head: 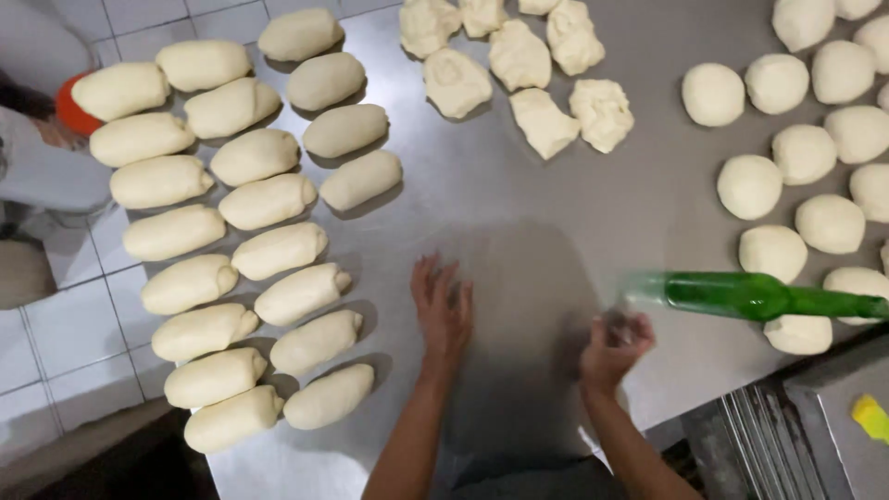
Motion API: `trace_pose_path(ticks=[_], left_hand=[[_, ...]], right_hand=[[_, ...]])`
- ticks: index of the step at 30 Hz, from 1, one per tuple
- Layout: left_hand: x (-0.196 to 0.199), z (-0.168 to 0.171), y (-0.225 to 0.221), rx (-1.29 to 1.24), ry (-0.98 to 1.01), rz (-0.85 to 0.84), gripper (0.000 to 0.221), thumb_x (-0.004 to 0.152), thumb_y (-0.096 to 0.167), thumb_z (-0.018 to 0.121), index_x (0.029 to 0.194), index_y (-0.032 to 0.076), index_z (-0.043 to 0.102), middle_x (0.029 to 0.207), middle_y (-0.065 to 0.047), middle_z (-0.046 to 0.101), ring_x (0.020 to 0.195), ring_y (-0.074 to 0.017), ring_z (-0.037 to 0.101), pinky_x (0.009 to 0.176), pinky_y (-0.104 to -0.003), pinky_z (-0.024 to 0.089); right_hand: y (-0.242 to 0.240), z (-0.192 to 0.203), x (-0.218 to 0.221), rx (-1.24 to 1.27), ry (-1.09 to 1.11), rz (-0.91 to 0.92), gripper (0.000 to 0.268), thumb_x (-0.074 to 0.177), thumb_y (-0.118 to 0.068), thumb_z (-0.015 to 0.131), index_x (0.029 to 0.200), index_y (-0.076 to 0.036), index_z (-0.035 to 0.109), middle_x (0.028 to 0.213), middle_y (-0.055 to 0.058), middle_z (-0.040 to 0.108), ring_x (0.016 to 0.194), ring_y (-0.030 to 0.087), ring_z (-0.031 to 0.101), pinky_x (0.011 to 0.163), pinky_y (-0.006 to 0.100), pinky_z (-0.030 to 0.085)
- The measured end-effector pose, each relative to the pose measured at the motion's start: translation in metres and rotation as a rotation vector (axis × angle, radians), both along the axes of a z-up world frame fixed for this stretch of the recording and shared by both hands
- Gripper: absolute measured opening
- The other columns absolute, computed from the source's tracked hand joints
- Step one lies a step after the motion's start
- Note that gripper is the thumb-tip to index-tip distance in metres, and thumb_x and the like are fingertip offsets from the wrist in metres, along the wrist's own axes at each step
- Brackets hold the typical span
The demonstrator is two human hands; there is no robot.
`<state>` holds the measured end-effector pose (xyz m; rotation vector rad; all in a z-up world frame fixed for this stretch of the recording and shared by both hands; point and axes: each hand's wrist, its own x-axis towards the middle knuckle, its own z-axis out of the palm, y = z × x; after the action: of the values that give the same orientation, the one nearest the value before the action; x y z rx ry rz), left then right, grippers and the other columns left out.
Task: Rolling and shaping portions of bread dough on a metal table using a bottle as a rolling pin.
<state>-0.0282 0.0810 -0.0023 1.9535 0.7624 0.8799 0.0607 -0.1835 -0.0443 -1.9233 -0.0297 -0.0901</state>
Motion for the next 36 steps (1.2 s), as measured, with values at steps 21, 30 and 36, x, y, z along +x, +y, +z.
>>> trace_pose_path(ticks=[21,30,36], left_hand=[[0.056,0.051,-0.153,-0.425,-0.224,-0.393,0.085,0.073,0.027,0.097,0.142,0.004,0.054,0.136,-0.013,0.065,0.127,-0.0292,0.066,0.109,-0.044,0.056],[-0.098,0.053,-0.172,-0.352,-0.074,0.191,0.079,0.069,0.02,0.096,0.134,0.003,0.056,0.116,-0.015,0.07,0.101,-0.0249,0.072,0.092,-0.038,0.061],[-0.148,0.06,-0.21,-0.503,-0.133,0.464,0.083,0.068,0.011,0.092,0.137,0.005,0.045,0.121,-0.015,0.065,0.108,-0.0275,0.071,0.095,-0.041,0.063]], right_hand=[[0.001,0.059,0.154,-0.021,0.055,1.204,0.087,0.07,-0.012,0.089,0.146,-0.005,0.048,0.145,0.015,0.051,0.136,0.028,0.047,0.11,0.044,0.043],[0.197,0.069,0.265,-0.633,-0.373,0.798,0.098,0.076,-0.033,0.087,0.156,-0.007,0.037,0.158,0.023,0.034,0.144,0.044,0.033,0.114,0.057,0.031],[0.228,0.03,0.299,-0.755,-0.299,0.764,0.088,0.085,-0.029,0.083,0.159,-0.01,0.04,0.144,0.023,0.051,0.127,0.046,0.049,0.102,0.058,0.042]])
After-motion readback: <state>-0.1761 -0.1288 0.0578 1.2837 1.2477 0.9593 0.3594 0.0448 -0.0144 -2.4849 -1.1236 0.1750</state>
